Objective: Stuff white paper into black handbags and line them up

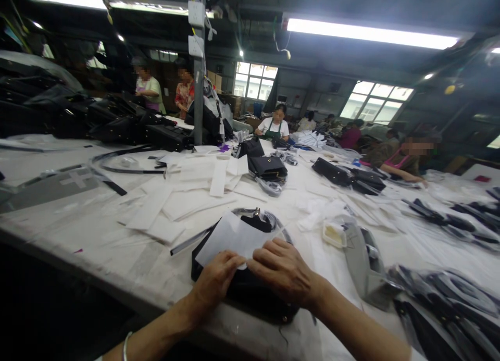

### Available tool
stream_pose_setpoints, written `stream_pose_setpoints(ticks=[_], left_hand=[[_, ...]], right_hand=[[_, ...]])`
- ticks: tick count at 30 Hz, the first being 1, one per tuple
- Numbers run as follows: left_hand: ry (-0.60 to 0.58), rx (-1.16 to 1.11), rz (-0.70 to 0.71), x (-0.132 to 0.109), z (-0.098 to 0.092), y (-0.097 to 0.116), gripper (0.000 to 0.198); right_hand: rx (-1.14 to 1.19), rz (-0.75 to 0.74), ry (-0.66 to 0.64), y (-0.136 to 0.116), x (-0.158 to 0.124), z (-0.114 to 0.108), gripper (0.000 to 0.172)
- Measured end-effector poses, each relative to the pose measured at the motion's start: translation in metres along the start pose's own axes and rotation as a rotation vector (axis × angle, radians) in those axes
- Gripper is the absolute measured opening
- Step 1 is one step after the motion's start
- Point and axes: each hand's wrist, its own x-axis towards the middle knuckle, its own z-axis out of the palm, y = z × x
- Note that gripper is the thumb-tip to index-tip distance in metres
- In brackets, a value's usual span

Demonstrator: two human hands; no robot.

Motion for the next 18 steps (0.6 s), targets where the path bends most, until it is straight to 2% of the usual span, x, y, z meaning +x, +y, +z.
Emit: stream_pose_setpoints(ticks=[2, 4, 5, 7, 9, 10, 11, 14, 15, 16, 18], left_hand=[[-0.022, 0.086, 0.040, -0.002, 0.003, 0.000, 0.036], [-0.054, 0.171, 0.074, -0.003, 0.004, 0.002, 0.033], [-0.070, 0.209, 0.096, -0.004, 0.004, 0.002, 0.032], [-0.087, 0.244, 0.129, -0.004, 0.004, 0.004, 0.033], [-0.079, 0.173, 0.113, -0.004, 0.002, 0.005, 0.034], [-0.068, 0.084, 0.068, -0.002, 0.000, 0.005, 0.034], [-0.046, -0.053, -0.016, 0.000, -0.003, 0.005, 0.032], [0.071, -0.534, -0.356, 0.014, -0.013, 0.000, 0.013], [0.113, -0.652, -0.448, 0.019, -0.017, -0.003, 0.010], [0.149, -0.737, -0.513, 0.025, -0.019, -0.007, 0.013], [0.206, -0.840, -0.588, 0.034, -0.022, -0.015, 0.023]], right_hand=[[-0.031, 0.062, 0.052, -0.011, 0.007, -0.001, 0.031], [-0.091, 0.151, 0.043, -0.017, 0.016, 0.008, 0.026], [-0.135, 0.212, 0.003, -0.018, 0.020, 0.014, 0.024], [-0.228, 0.354, -0.161, -0.018, 0.023, 0.026, 0.022], [-0.278, 0.454, -0.311, -0.021, 0.022, 0.032, 0.022], [-0.278, 0.473, -0.321, -0.025, 0.021, 0.031, 0.022], [-0.263, 0.473, -0.277, -0.030, 0.019, 0.028, 0.022], [-0.169, 0.392, 0.009, -0.049, 0.011, 0.019, 0.026], [-0.133, 0.370, 0.067, -0.054, 0.008, 0.019, 0.028], [-0.096, 0.367, 0.087, -0.058, 0.006, 0.022, 0.029], [-0.026, 0.447, 0.045, -0.056, 0.002, 0.035, 0.026]])
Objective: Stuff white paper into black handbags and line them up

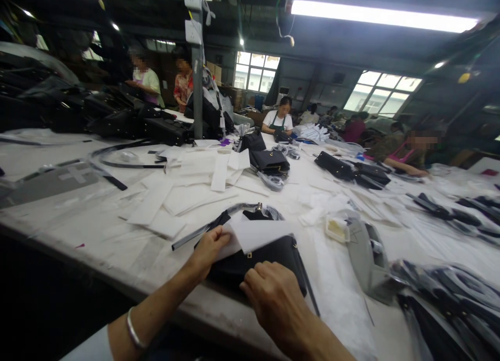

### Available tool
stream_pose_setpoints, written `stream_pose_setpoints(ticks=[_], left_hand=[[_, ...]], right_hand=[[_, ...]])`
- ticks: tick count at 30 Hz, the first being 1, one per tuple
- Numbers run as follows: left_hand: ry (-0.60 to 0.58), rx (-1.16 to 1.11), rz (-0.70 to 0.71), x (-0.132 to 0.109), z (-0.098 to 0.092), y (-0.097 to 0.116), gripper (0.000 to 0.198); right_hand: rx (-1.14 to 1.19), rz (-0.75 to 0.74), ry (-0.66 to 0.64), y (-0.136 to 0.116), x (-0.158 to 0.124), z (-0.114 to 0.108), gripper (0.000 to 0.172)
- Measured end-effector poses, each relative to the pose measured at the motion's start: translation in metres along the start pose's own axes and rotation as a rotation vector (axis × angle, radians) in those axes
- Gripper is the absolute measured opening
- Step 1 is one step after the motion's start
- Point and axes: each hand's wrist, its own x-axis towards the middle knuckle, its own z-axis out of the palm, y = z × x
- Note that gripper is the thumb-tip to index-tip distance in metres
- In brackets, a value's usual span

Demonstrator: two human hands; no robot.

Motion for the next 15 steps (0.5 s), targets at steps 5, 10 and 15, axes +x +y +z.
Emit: stream_pose_setpoints(ticks=[5, 10, 15], left_hand=[[0.124, -0.275, -0.084, 0.010, -0.003, -0.004, 0.043], [0.141, -0.402, -0.114, 0.006, -0.003, -0.001, 0.046], [0.113, -0.441, -0.134, 0.005, -0.003, -0.001, 0.043]], right_hand=[[0.121, 0.279, -0.113, 0.032, 0.026, 0.026, 0.020], [0.065, 0.237, -0.452, 0.041, 0.065, 0.010, 0.016], [-0.020, 0.213, -0.586, 0.030, 0.084, 0.003, 0.012]])
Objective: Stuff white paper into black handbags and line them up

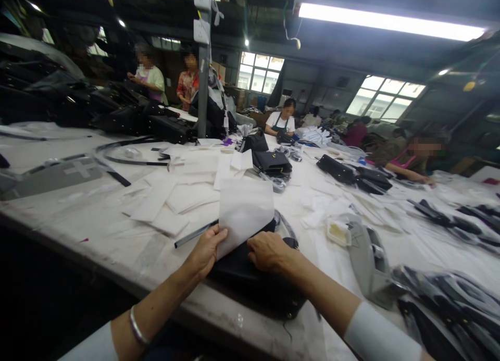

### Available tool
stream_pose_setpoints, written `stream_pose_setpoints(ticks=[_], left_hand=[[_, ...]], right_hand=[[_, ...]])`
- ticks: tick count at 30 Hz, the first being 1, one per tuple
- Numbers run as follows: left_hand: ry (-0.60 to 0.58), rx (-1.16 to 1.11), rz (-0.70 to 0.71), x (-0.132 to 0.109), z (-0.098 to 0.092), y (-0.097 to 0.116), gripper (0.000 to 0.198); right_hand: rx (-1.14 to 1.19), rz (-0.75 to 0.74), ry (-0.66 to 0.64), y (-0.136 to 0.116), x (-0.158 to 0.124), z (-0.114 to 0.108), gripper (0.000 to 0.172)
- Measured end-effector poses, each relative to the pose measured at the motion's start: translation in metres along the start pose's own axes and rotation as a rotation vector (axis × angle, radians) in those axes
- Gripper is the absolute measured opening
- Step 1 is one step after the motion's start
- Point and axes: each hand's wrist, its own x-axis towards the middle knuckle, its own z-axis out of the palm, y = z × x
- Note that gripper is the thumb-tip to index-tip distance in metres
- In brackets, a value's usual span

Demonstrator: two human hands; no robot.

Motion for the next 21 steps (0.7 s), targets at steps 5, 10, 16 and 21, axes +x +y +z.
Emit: stream_pose_setpoints(ticks=[5, 10, 16, 21], left_hand=[[-0.027, 0.030, 0.004, -0.002, -0.001, -0.002, 0.038], [-0.056, 0.096, 0.026, -0.004, -0.002, -0.004, 0.040], [-0.116, 0.258, 0.092, -0.003, -0.003, -0.004, 0.041], [-0.197, 0.536, 0.212, -0.015, 0.000, 0.003, 0.017]], right_hand=[[0.049, 0.185, -0.017, -0.003, 0.019, 0.012, 0.020], [0.263, 0.366, -0.154, 0.007, 0.030, 0.026, 0.029], [0.466, 0.433, -0.247, 0.010, 0.028, 0.019, 0.039], [0.546, 0.317, -0.246, 0.011, -0.014, -0.017, 0.038]])
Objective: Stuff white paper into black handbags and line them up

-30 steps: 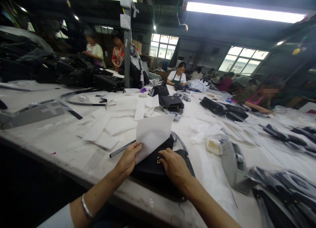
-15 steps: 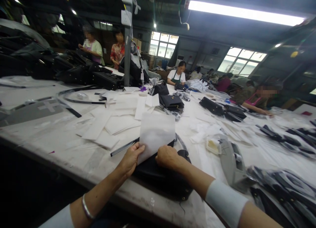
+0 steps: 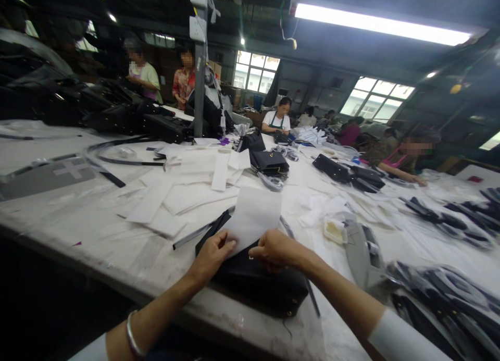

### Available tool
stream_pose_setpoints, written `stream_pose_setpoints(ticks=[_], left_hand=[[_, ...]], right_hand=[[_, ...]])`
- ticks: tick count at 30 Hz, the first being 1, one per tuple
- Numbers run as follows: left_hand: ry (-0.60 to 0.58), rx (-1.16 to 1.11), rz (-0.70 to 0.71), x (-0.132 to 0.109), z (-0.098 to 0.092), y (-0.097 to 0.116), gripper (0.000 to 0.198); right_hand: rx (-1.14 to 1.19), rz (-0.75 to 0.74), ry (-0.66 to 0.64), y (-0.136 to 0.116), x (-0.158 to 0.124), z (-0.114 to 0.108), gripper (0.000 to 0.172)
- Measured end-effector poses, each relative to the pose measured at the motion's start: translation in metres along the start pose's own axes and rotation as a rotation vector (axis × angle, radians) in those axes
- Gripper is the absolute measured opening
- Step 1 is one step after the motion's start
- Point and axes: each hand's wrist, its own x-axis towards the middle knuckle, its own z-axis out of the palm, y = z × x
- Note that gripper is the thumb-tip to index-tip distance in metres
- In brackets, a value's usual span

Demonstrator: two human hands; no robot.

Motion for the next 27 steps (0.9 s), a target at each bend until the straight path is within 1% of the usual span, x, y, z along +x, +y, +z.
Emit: stream_pose_setpoints(ticks=[1, 2, 3, 5, 6, 7, 8, 9, 10, 11, 13, 15, 18, 20, 22, 24, 27], left_hand=[[-0.013, 0.039, 0.024, -0.003, 0.002, 0.001, 0.012], [-0.029, 0.081, 0.059, -0.006, 0.004, 0.001, 0.011], [-0.051, 0.142, 0.115, -0.009, 0.006, 0.000, 0.015], [-0.108, 0.352, 0.296, -0.015, 0.011, -0.005, 0.025], [-0.137, 0.496, 0.408, -0.018, 0.013, -0.008, 0.029], [-0.158, 0.652, 0.516, -0.020, 0.015, -0.009, 0.031], [-0.168, 0.804, 0.603, -0.022, 0.016, -0.010, 0.031], [-0.171, 0.934, 0.659, -0.024, 0.017, -0.010, 0.029], [-0.175, 1.051, 0.695, -0.025, 0.017, -0.008, 0.026], [-0.186, 1.154, 0.718, -0.025, 0.017, -0.005, 0.023], [-0.223, 1.303, 0.746, -0.024, 0.017, 0.001, 0.017], [-0.269, 1.365, 0.768, -0.023, 0.017, 0.006, 0.014], [-0.332, 1.358, 0.765, -0.020, 0.017, 0.009, 0.016], [-0.367, 1.354, 0.743, -0.019, 0.019, 0.010, 0.019], [-0.404, 1.369, 0.710, -0.019, 0.022, 0.012, 0.021], [-0.438, 1.385, 0.680, -0.020, 0.024, 0.013, 0.023], [-0.438, 1.371, 0.667, -0.020, 0.026, 0.012, 0.022]], right_hand=[[0.004, -0.077, 0.007, -0.001, -0.014, -0.006, 0.036], [-0.006, -0.175, 0.050, -0.003, -0.028, -0.012, 0.035], [-0.039, -0.288, 0.136, -0.006, -0.040, -0.017, 0.032], [-0.208, -0.535, 0.372, -0.013, -0.056, -0.022, 0.020], [-0.334, -0.649, 0.477, -0.015, -0.058, -0.022, 0.015], [-0.470, -0.741, 0.550, -0.017, -0.057, -0.020, 0.019], [-0.605, -0.803, 0.588, -0.017, -0.053, -0.015, 0.025], [-0.726, -0.828, 0.591, -0.014, -0.047, -0.009, 0.025], [-0.820, -0.816, 0.569, -0.010, -0.040, -0.002, 0.021], [-0.881, -0.773, 0.534, -0.004, -0.033, 0.007, 0.017], [-0.897, -0.645, 0.436, 0.014, -0.021, 0.026, 0.023], [-0.784, -0.534, 0.373, 0.033, -0.017, 0.042, 0.027], [-0.518, -0.475, 0.395, 0.054, -0.021, 0.055, 0.036], [-0.374, -0.469, 0.424, 0.058, -0.026, 0.057, 0.035], [-0.297, -0.466, 0.445, 0.054, -0.028, 0.055, 0.033], [-0.293, -0.479, 0.461, 0.046, -0.025, 0.052, 0.032], [-0.345, -0.512, 0.477, 0.038, -0.014, 0.054, 0.031]])
